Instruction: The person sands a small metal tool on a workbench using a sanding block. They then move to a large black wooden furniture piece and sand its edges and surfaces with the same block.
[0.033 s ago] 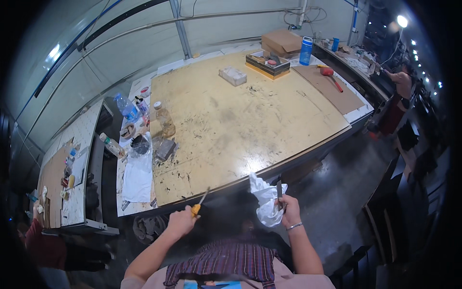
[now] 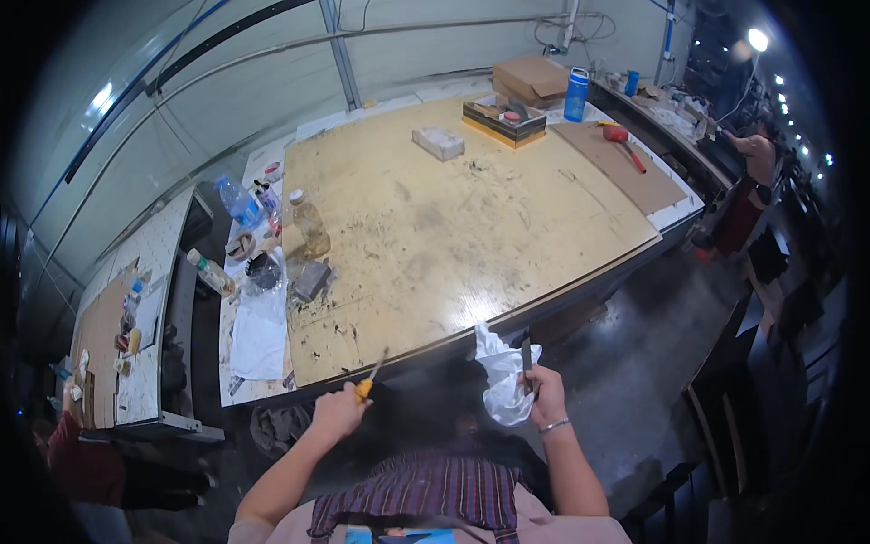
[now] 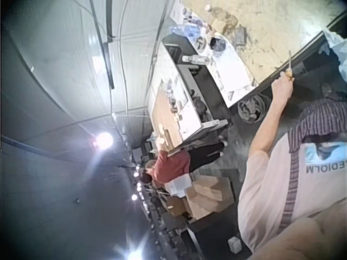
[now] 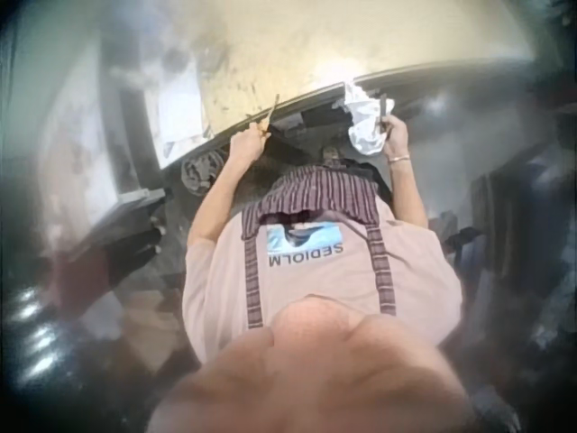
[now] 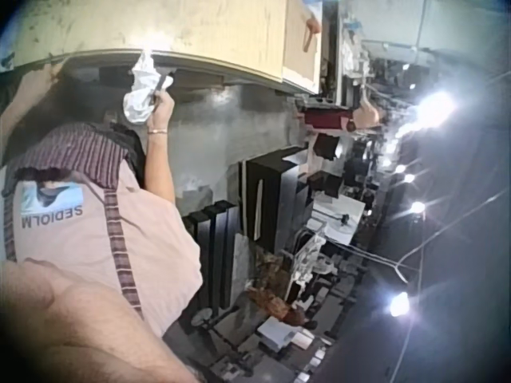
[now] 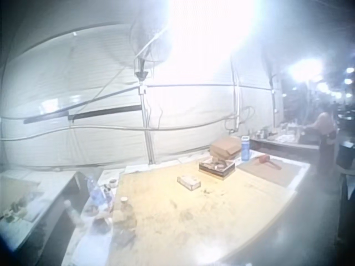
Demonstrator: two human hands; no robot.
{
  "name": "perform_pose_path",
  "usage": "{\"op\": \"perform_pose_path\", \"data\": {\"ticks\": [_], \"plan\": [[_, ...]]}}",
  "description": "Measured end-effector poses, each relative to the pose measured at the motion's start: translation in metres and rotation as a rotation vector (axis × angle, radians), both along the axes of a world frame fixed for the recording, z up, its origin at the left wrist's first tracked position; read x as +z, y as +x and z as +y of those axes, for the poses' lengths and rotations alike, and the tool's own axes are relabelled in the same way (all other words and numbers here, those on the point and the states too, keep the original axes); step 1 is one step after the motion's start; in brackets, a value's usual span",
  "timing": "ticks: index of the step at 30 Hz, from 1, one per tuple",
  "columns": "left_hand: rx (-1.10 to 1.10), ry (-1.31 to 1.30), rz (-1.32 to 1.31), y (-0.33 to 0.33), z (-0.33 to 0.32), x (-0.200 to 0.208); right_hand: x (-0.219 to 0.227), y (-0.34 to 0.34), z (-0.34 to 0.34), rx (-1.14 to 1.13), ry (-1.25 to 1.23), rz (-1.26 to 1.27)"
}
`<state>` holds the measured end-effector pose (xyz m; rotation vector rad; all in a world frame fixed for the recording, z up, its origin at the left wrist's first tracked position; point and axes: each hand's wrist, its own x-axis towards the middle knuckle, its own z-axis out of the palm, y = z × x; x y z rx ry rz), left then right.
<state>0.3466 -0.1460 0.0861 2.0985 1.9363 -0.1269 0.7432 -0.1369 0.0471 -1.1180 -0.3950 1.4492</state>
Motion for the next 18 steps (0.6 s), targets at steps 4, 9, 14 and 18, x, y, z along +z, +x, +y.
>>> {"op": "perform_pose_path", "data": {"ticks": [4,9,14,18], "plan": [[-0.044,-0.063,0.002,0.008,-0.008,0.0,-0.01,0.007,0.002,0.032,0.013,-0.035],[0.112,0.027,-0.023,-0.006,0.015,0.004,-0.003,-0.002,0.015,0.05,-0.004,-0.007],[-0.007,-0.03,-0.023,0.019,0.013,0.009,-0.002,-0.005,0.029,0.092,0.015,0.004],[0.128,-0.001,-0.048,0.015,0.045,0.004,0.001,-0.012,0.037,0.133,0.03,0.001]]}}
